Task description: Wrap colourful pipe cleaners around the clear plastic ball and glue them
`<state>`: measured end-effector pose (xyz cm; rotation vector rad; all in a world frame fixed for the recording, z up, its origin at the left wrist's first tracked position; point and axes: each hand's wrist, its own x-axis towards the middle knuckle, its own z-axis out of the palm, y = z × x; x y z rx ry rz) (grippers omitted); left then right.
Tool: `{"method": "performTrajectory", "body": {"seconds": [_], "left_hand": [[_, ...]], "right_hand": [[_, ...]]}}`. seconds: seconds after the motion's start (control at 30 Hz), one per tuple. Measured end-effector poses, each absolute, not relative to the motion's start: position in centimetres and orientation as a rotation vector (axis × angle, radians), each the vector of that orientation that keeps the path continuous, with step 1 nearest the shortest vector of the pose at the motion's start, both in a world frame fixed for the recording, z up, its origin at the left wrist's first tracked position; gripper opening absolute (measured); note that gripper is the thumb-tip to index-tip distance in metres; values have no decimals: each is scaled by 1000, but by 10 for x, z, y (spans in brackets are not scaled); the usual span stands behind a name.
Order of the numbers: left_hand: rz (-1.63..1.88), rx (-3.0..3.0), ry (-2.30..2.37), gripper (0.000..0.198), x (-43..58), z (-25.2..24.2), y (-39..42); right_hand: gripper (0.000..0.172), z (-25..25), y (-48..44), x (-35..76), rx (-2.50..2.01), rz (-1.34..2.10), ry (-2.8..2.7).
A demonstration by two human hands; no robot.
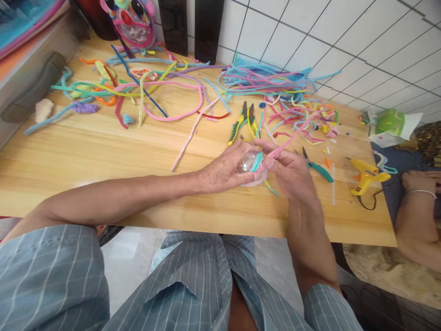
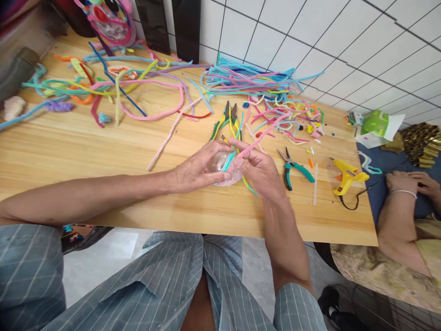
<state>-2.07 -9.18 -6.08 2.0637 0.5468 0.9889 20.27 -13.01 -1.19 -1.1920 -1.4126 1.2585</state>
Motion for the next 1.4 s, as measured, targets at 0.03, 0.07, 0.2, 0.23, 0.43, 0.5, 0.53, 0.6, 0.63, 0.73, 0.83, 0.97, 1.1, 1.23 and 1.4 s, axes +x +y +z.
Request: {"method": "performTrajectory", "body": {"seconds": [0.03,0.07,0.2,0.23,0.43,0.5,0.53,0.6,0.63,0.73,0.83,0.97,1.1,1.23,1.4], "left_hand": [[990,2054,546,46,-20,-61,-92],[989,2048,545,46,-20,-60,-93],[972,2054,555,47,-21,-59,-94],[974,2059,551,46,-21,-59,-94],[1017,2099,490,44,-22,-62,-92],[1019,2100,475,45,-22,-63,-92],[1021,2096,467,47,-22,-64,-92],[1015,2090,463,50,-23,-64,-92],[1007,2087,472,51,-23,-64,-93],[971,2071,493,54,-23,-64,-94],[946,2063,483,56,-23,-64,-95],[946,2081,485,58,-24,-65,-95],[961,2097,497,56,-24,-67,-96],[973,2080,502,54,-25,-67,-97],[978,1972,494,44,-27,-63,-96]], "right_hand": [[29,-12,-130,202,-1189,1283,-1389],[29,-13,-131,200,-1186,1302,-1372],[31,-14,-131,197,-1174,1331,-1337],[31,-14,-130,197,-1176,1323,-1336],[30,-19,-125,201,-1193,1254,-1279],[30,-22,-124,202,-1189,1261,-1256],[31,-23,-124,202,-1186,1266,-1247],[32,-25,-123,201,-1176,1281,-1230],[33,-26,-124,200,-1172,1290,-1221],[35,-29,-124,197,-1167,1319,-1189],[36,-31,-124,196,-1165,1317,-1163],[40,-35,-123,195,-1169,1289,-1156],[41,-37,-123,194,-1177,1273,-1139],[42,-38,-124,192,-1166,1279,-1119],[44,-39,-125,189,-1174,1265,-1127]]}}
